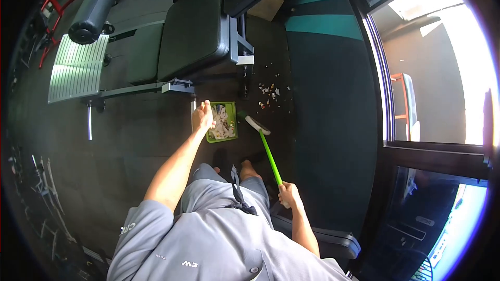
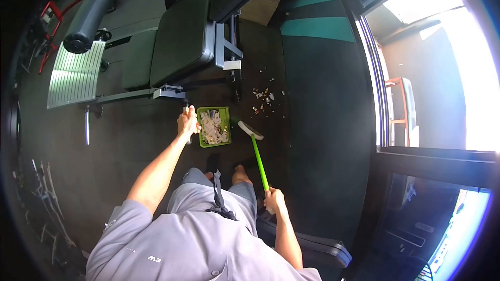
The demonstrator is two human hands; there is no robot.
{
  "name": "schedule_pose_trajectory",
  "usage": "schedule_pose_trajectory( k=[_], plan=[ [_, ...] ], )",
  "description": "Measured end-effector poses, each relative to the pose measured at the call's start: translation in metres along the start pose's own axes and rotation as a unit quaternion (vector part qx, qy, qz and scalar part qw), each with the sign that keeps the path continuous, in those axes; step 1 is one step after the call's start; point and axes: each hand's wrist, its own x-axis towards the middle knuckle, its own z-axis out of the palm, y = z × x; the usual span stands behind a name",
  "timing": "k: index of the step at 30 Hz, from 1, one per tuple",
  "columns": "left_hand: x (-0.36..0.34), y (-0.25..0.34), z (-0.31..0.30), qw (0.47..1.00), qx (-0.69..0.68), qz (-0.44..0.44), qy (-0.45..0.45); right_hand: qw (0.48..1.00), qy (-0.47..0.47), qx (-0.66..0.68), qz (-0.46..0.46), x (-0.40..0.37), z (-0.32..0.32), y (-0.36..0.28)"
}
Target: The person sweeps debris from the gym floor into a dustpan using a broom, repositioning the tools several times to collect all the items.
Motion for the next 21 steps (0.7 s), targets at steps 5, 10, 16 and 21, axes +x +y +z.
schedule_pose_trajectory(
  k=[5,10,16,21],
  plan=[
    [-0.003,0.006,0.010,1.000,0.002,-0.002,0.013,0.998,-0.012,0.052,-0.037,0.066,0.037,0.030],
    [-0.007,0.007,0.012,1.000,0.009,-0.003,0.017,0.981,-0.014,-0.158,-0.109,0.133,0.100,0.074],
    [-0.007,0.004,0.004,1.000,-0.008,0.006,0.025,0.995,-0.050,0.085,0.011,-0.015,0.033,0.011],
    [-0.004,-0.002,0.004,1.000,-0.008,-0.014,0.007,0.998,0.018,0.032,-0.060,0.004,0.010,-0.015]
  ],
)
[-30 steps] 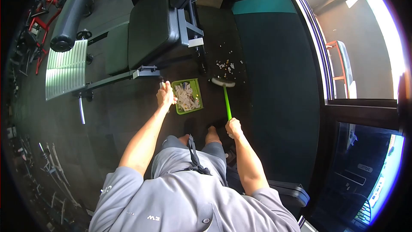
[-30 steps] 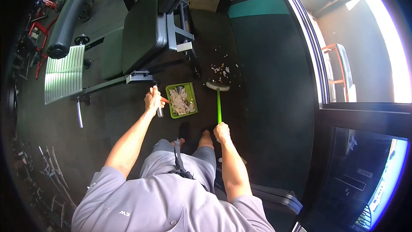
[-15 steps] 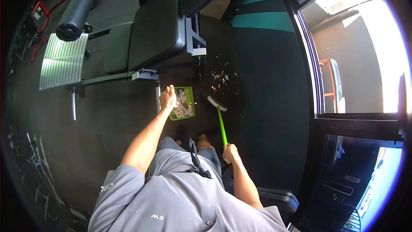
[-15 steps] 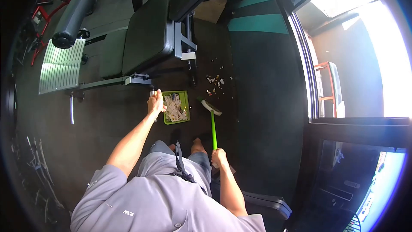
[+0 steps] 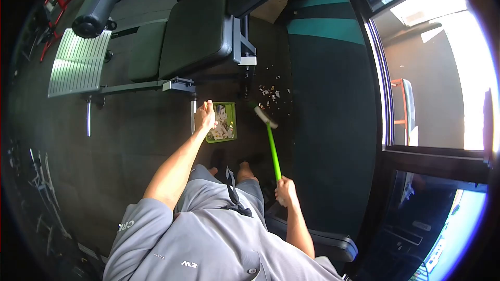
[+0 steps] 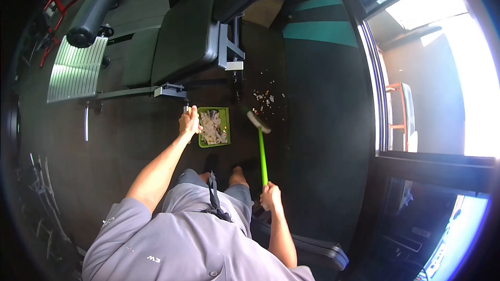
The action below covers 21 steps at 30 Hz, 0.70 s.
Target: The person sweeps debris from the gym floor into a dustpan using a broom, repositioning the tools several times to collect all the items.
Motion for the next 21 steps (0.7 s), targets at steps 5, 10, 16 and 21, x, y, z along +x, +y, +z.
schedule_pose_trajectory(
  k=[5,10,16,21],
  plan=[
    [0.007,-0.006,-0.002,0.999,0.008,0.016,-0.026,0.987,0.109,-0.065,-0.100,0.023,-0.001,0.020],
    [0.011,-0.010,-0.005,0.999,-0.034,0.019,-0.019,0.990,0.017,0.098,0.105,0.006,-0.019,0.081],
    [0.015,-0.012,-0.009,0.998,-0.054,0.024,-0.027,0.967,0.178,-0.181,0.003,0.003,-0.051,0.041],
    [0.015,-0.009,0.007,0.998,-0.055,0.019,-0.019,0.986,0.131,-0.102,0.003,0.093,-0.074,-0.011]
  ],
)
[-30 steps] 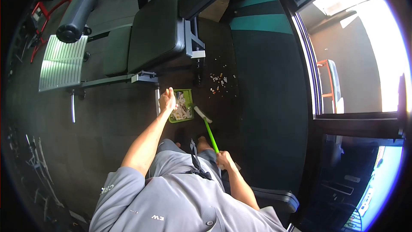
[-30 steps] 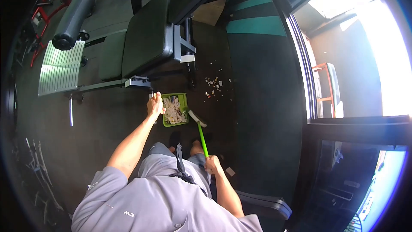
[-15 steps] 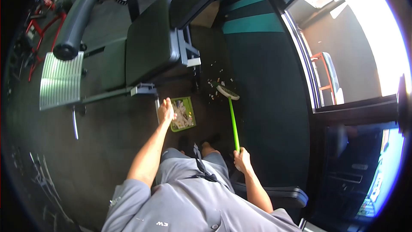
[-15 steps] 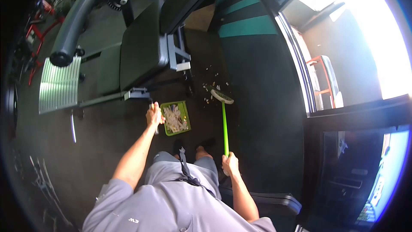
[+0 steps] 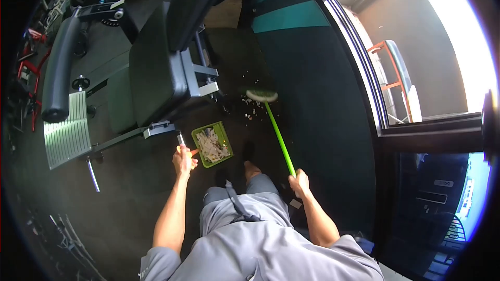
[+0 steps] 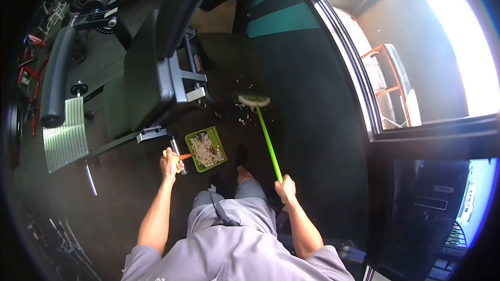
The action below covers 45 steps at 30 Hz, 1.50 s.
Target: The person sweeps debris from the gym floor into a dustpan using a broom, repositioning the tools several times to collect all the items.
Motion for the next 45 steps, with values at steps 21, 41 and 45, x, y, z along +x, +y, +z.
schedule_pose_trajectory(
  k=[21,41,45],
  plan=[
    [0.003,0.032,0.056,0.996,0.061,-0.052,0.050,0.984,-0.165,-0.031,-0.059,0.261,-0.043,-0.036],
    [-0.008,0.036,0.054,0.985,0.110,-0.087,0.102,0.984,-0.170,-0.055,-0.023,0.389,-0.065,-0.184],
    [-0.005,0.034,0.051,0.988,0.085,-0.082,0.101,0.972,-0.216,0.077,-0.051,0.354,-0.124,-0.151]
  ],
)
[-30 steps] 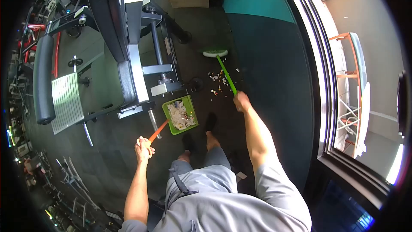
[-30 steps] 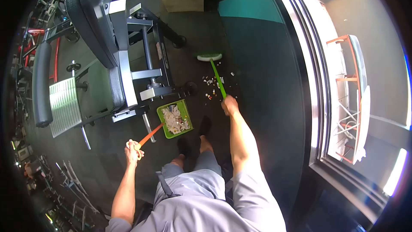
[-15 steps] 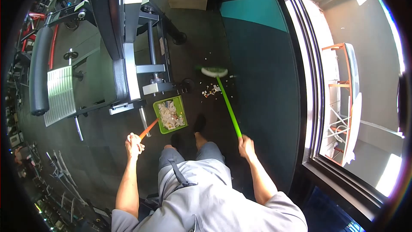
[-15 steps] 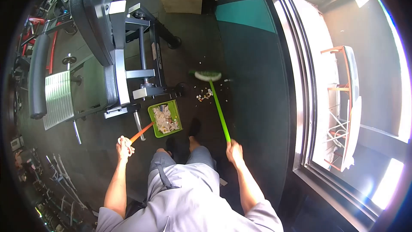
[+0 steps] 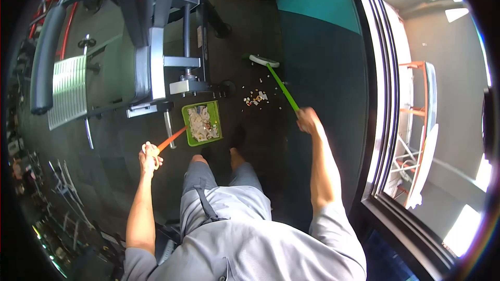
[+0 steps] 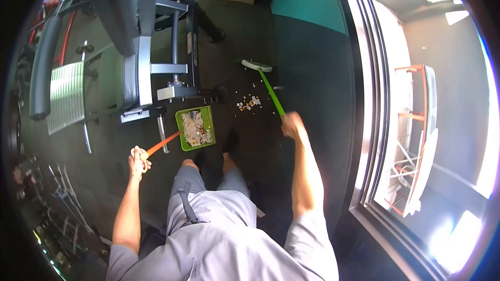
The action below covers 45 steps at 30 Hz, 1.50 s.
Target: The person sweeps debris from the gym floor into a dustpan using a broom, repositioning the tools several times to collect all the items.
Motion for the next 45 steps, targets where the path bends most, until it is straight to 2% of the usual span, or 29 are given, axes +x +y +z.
schedule_pose_trajectory(
  k=[2,5,8,10,13,14,15,16,17,19,22,24,26,29,30,31,32,33,34,35,36,39,42,43,44,45],
  plan=[
    [0.001,0.002,-0.001,1.000,-0.004,0.005,0.004,0.999,0.026,0.030,0.022,-0.050,-0.016,-0.004],
    [0.002,0.000,-0.005,1.000,-0.001,0.025,-0.007,0.998,0.058,-0.028,-0.003,-0.061,-0.018,-0.009],
    [0.003,0.000,-0.004,1.000,0.006,0.011,0.000,0.997,0.022,-0.053,-0.047,-0.003,-0.010,-0.013],
    [-0.001,0.003,-0.001,1.000,-0.002,0.012,-0.001,0.998,0.042,0.002,0.043,0.034,0.013,-0.015],
    [0.001,0.002,0.001,1.000,0.023,-0.010,0.005,0.988,0.043,-0.074,0.127,0.034,0.015,-0.017],
    [0.000,0.001,0.001,1.000,0.014,-0.001,0.003,0.993,0.021,-0.040,0.110,0.015,0.005,-0.015],
    [0.000,0.000,0.001,1.000,0.014,0.001,0.002,0.997,-0.005,-0.058,0.050,0.007,-0.013,-0.004],
    [0.001,0.000,0.002,1.000,0.012,0.001,0.004,0.997,-0.014,-0.073,0.032,-0.026,-0.028,-0.017],
    [0.001,0.000,0.002,1.000,0.011,-0.001,0.007,1.000,-0.007,-0.019,0.015,-0.028,-0.039,0.006],
    [0.000,0.002,0.001,1.000,0.002,0.006,0.002,0.998,0.017,-0.010,0.064,-0.070,-0.049,-0.012],
    [0.003,0.000,-0.003,1.000,-0.007,0.014,-0.001,0.999,0.007,-0.039,0.035,-0.053,-0.051,-0.019],
    [0.005,0.001,-0.002,1.000,-0.001,0.008,-0.002,0.996,-0.008,-0.077,-0.055,-0.013,-0.039,-0.021],
    [0.003,0.000,-0.001,1.000,0.001,0.007,-0.001,0.998,0.034,-0.047,0.004,0.020,-0.007,-0.030],
    [0.003,-0.004,-0.002,1.000,-0.002,0.008,0.000,0.988,-0.039,-0.152,-0.009,0.064,0.006,0.002],
    [0.002,-0.003,-0.002,1.000,0.019,-0.003,-0.007,0.926,-0.127,-0.350,-0.052,0.071,0.000,0.013],
    [0.000,-0.003,-0.002,1.000,0.020,0.001,-0.006,0.871,-0.135,-0.450,-0.147,0.064,-0.015,0.022],
    [0.000,-0.002,-0.001,1.000,0.018,0.005,-0.005,0.941,-0.086,-0.325,-0.043,0.022,-0.023,0.006],
    [-0.001,-0.002,0.000,1.000,0.012,0.008,-0.003,0.983,-0.010,-0.179,0.041,-0.026,-0.029,-0.015],
    [-0.001,-0.003,0.000,1.000,0.000,0.008,-0.002,0.992,-0.006,-0.125,0.020,-0.045,-0.044,-0.004],
    [-0.001,-0.003,-0.001,1.000,0.004,0.017,-0.004,0.986,-0.009,-0.163,0.024,-0.078,-0.054,-0.016],
    [0.000,-0.006,-0.001,1.000,-0.002,0.019,-0.003,0.989,-0.008,-0.140,0.038,-0.095,-0.062,-0.013],
    [0.001,-0.002,0.000,1.000,-0.013,0.025,-0.006,0.993,0.010,-0.116,0.031,-0.113,-0.062,-0.005],
    [-0.002,0.001,0.002,0.999,-0.011,0.033,-0.014,0.983,-0.027,-0.179,0.016,-0.080,-0.039,-0.001],
    [-0.001,0.002,0.003,0.999,-0.010,0.038,-0.016,0.992,-0.018,-0.125,0.008,-0.069,-0.024,0.006],
    [0.000,0.001,0.003,0.999,-0.008,0.028,-0.017,0.990,0.002,-0.144,-0.007,-0.056,-0.008,0.017],
    [0.002,-0.001,0.001,1.000,-0.007,0.020,-0.018,0.995,0.015,-0.094,0.020,-0.036,0.006,0.042]
  ],
)
